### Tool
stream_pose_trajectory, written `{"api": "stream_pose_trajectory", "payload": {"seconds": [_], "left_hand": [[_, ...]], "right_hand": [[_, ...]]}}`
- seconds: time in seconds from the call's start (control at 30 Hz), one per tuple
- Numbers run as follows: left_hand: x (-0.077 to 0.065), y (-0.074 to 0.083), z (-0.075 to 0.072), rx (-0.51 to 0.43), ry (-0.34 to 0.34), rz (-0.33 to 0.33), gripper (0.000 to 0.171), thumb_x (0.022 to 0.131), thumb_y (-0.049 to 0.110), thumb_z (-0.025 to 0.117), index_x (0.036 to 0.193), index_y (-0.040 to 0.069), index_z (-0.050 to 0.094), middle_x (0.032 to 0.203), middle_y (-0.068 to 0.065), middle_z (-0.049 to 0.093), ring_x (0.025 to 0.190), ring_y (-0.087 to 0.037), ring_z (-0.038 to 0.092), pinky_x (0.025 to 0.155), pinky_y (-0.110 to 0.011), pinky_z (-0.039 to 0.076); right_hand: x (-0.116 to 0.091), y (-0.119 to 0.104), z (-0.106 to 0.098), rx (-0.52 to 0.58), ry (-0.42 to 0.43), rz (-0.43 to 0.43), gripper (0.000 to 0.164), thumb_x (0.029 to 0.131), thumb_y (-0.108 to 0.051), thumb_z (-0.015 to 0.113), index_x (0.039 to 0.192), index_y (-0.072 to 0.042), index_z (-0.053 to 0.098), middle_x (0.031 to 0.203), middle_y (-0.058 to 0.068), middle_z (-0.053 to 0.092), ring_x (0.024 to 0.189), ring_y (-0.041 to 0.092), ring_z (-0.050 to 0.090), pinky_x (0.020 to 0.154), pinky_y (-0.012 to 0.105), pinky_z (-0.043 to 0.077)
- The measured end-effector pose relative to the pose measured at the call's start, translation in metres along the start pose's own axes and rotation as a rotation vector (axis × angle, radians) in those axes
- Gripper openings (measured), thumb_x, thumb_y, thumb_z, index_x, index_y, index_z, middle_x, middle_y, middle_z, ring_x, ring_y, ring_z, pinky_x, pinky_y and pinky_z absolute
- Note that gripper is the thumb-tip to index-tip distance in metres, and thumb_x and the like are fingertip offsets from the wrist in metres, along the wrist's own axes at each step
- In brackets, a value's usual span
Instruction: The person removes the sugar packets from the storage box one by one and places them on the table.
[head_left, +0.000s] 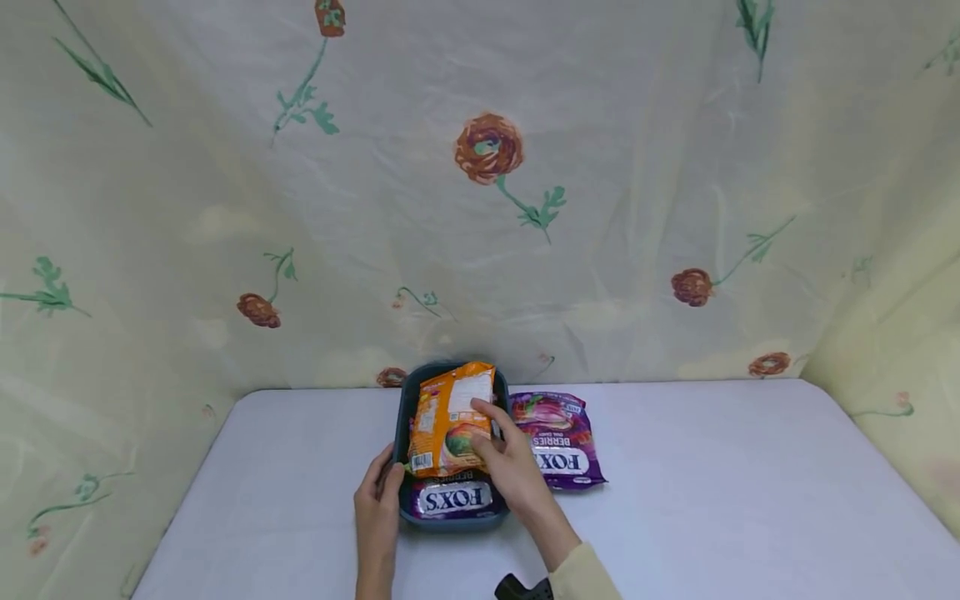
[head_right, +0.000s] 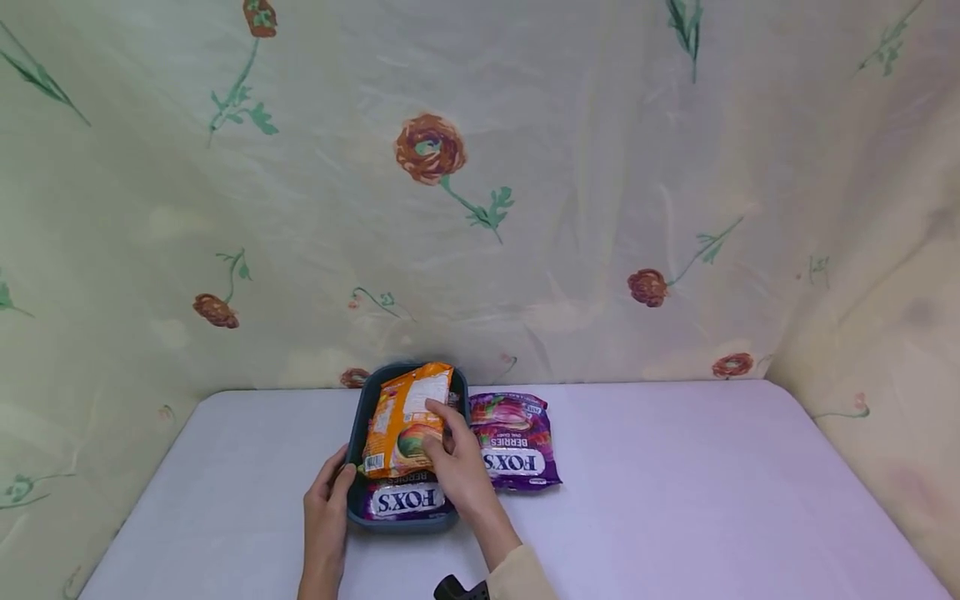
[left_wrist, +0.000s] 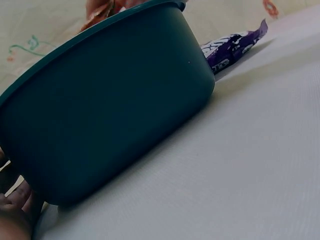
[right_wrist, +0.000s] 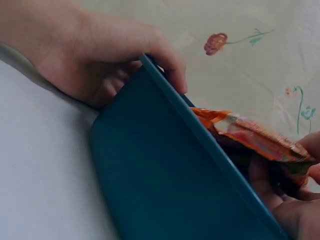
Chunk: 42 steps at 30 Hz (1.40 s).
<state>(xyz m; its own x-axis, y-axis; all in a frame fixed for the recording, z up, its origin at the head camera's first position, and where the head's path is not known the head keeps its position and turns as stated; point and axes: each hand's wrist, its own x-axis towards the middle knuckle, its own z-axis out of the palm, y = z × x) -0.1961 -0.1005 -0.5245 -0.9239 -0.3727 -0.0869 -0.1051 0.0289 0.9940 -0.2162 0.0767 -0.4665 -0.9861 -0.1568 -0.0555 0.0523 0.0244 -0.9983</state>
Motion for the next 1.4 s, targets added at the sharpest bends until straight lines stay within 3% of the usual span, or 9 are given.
{"api": "stream_pose_trajectory", "payload": {"seconds": [0.23,0.53,0.73,0.9,1.4], "left_hand": [[0.001,0.001,0.002,0.011,0.001,-0.027,0.042,0.096,0.026,0.051,0.135,0.012,0.052,0.136,-0.015,0.054,0.125,-0.027,0.052,0.108,-0.041,0.040],[0.000,0.001,0.000,0.016,0.004,-0.012,0.042,0.096,0.025,0.051,0.135,0.011,0.052,0.135,-0.015,0.055,0.125,-0.027,0.053,0.107,-0.041,0.041],[0.001,0.001,-0.001,0.022,0.006,0.008,0.042,0.096,0.026,0.052,0.135,0.011,0.052,0.135,-0.016,0.055,0.126,-0.027,0.052,0.107,-0.039,0.041],[0.001,0.001,-0.001,0.030,0.007,0.005,0.043,0.096,0.028,0.052,0.135,0.011,0.051,0.136,-0.015,0.054,0.126,-0.027,0.052,0.107,-0.040,0.040],[0.000,-0.001,0.000,0.036,0.008,0.019,0.042,0.096,0.028,0.052,0.135,0.012,0.052,0.137,-0.014,0.054,0.127,-0.026,0.051,0.107,-0.039,0.040]], "right_hand": [[-0.009,0.001,-0.001,0.066,0.053,-0.005,0.043,0.098,-0.019,0.049,0.139,-0.030,0.044,0.146,0.012,0.039,0.121,0.030,0.055,0.095,0.036,0.052],[-0.017,0.004,-0.012,0.117,0.143,0.016,0.043,0.097,-0.012,0.048,0.135,-0.032,0.050,0.150,-0.002,0.033,0.130,0.024,0.045,0.105,0.033,0.043],[-0.017,0.002,-0.028,0.214,0.165,0.020,0.043,0.097,-0.010,0.047,0.134,-0.031,0.051,0.148,-0.005,0.034,0.129,0.023,0.044,0.098,0.025,0.048],[-0.016,-0.004,-0.041,0.291,0.166,-0.037,0.045,0.096,-0.005,0.043,0.136,-0.024,0.050,0.145,-0.004,0.039,0.126,0.024,0.046,0.095,0.024,0.050],[-0.019,-0.012,-0.064,0.307,0.290,-0.111,0.045,0.095,0.001,0.037,0.135,-0.014,0.050,0.144,-0.005,0.043,0.122,0.019,0.045,0.094,0.019,0.050]]}}
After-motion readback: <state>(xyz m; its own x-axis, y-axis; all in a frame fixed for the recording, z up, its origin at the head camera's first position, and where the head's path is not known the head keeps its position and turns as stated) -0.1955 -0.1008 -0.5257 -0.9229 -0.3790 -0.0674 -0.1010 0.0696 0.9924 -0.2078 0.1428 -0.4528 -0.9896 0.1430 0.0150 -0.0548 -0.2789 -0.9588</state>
